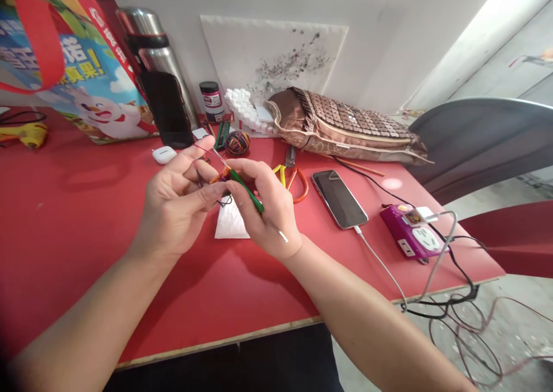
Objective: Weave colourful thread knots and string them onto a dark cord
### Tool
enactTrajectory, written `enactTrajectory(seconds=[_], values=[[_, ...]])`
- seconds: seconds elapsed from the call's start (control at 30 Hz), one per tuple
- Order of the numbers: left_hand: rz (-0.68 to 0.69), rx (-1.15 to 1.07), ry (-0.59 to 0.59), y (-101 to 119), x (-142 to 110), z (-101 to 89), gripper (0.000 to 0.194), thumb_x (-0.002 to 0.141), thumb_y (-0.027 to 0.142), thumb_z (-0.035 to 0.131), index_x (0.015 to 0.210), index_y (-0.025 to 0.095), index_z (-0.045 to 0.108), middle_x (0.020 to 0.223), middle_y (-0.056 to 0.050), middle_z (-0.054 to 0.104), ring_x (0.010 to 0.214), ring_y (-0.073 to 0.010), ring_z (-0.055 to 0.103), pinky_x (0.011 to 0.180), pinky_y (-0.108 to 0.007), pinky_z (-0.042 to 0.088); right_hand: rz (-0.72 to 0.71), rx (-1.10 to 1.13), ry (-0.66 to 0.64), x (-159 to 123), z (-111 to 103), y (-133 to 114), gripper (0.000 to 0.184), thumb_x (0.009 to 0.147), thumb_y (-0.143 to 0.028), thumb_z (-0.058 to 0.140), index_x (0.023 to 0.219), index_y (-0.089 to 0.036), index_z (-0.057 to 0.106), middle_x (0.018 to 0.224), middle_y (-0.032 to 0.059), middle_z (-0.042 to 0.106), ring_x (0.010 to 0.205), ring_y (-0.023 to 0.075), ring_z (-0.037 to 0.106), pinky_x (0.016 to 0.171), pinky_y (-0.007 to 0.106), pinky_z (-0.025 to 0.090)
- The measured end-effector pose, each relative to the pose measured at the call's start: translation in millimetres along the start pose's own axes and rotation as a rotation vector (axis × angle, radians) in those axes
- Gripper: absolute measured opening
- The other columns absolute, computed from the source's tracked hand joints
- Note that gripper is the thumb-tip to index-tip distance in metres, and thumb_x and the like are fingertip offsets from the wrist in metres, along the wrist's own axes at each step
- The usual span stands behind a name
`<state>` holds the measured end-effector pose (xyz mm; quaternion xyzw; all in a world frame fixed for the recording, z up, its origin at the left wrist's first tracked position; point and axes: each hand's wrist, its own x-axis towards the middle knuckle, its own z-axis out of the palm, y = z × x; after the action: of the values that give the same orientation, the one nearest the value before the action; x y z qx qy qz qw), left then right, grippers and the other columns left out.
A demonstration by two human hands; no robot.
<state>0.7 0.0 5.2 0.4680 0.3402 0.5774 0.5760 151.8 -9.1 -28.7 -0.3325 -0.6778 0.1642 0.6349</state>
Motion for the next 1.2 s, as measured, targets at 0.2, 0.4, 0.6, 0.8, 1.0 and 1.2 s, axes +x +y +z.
enactTrajectory(seconds=[0.2, 0.4, 0.6, 0.8, 1.0, 1.2], values=[[-0.117, -0.145, -0.112, 11.1, 3.9, -6.4, 0.059, 0.067, 0.014, 0.094, 0.122, 0.021, 0.075, 0.071, 0.005, 0.061, 0.062, -0.0103, 0.058, 0.057, -0.023, 0.048, 0.502, 0.688, -0.028, 12.3, 2.5, -1.6, 0.033, 0.095, -0.054, 0.074, 0.106, -0.023, 0.073, 0.070, -0.0032, 0.062, 0.052, 0.0088, 0.044, 0.051, 0.026, 0.047], [-0.190, -0.158, -0.235, 18.3, -0.5, -6.2, 0.053, 0.067, 0.010, 0.090, 0.118, 0.020, 0.078, 0.072, 0.003, 0.061, 0.060, -0.0104, 0.057, 0.056, -0.025, 0.046, 0.630, 0.896, -0.212, 25.8, -18.1, 7.9, 0.030, 0.089, -0.047, 0.080, 0.085, -0.019, 0.072, 0.054, -0.0086, 0.046, 0.041, 0.0043, 0.023, 0.038, 0.019, 0.029], [-0.209, -0.139, -0.399, 18.8, -2.8, -8.3, 0.049, 0.072, 0.013, 0.083, 0.121, 0.018, 0.079, 0.067, 0.001, 0.059, 0.056, -0.0115, 0.051, 0.051, -0.026, 0.039, 0.647, 0.888, -0.384, 31.6, -38.7, 15.4, 0.031, 0.088, -0.044, 0.082, 0.078, -0.016, 0.073, 0.050, -0.0081, 0.048, 0.036, 0.0013, 0.017, 0.033, 0.017, 0.022], [-0.193, -0.089, -0.331, 19.8, -2.2, -7.7, 0.052, 0.068, 0.014, 0.083, 0.119, 0.020, 0.079, 0.067, 0.001, 0.058, 0.058, -0.0118, 0.050, 0.050, -0.026, 0.039, 0.566, 0.773, -0.309, 31.6, -42.2, 14.0, 0.033, 0.091, -0.043, 0.081, 0.077, -0.015, 0.073, 0.052, -0.0059, 0.050, 0.037, 0.0012, 0.020, 0.033, 0.017, 0.022], [-0.142, -0.028, -0.268, 19.9, -1.9, -6.5, 0.054, 0.066, 0.017, 0.085, 0.119, 0.024, 0.080, 0.067, 0.000, 0.061, 0.056, -0.0116, 0.050, 0.048, -0.025, 0.042, 0.565, 0.679, -0.222, 31.4, -40.4, 10.5, 0.033, 0.087, -0.047, 0.084, 0.078, -0.016, 0.075, 0.051, -0.0066, 0.049, 0.038, 0.0026, 0.021, 0.034, 0.018, 0.020], [-0.157, -0.043, -0.239, 19.6, -2.0, -6.6, 0.059, 0.065, 0.013, 0.085, 0.123, 0.021, 0.078, 0.069, 0.001, 0.061, 0.057, -0.0112, 0.051, 0.050, -0.026, 0.040, 0.556, 0.653, -0.207, 32.3, -40.5, 7.7, 0.038, 0.086, -0.047, 0.085, 0.069, -0.017, 0.069, 0.052, -0.0049, 0.052, 0.038, 0.0023, 0.021, 0.034, 0.019, 0.019]])
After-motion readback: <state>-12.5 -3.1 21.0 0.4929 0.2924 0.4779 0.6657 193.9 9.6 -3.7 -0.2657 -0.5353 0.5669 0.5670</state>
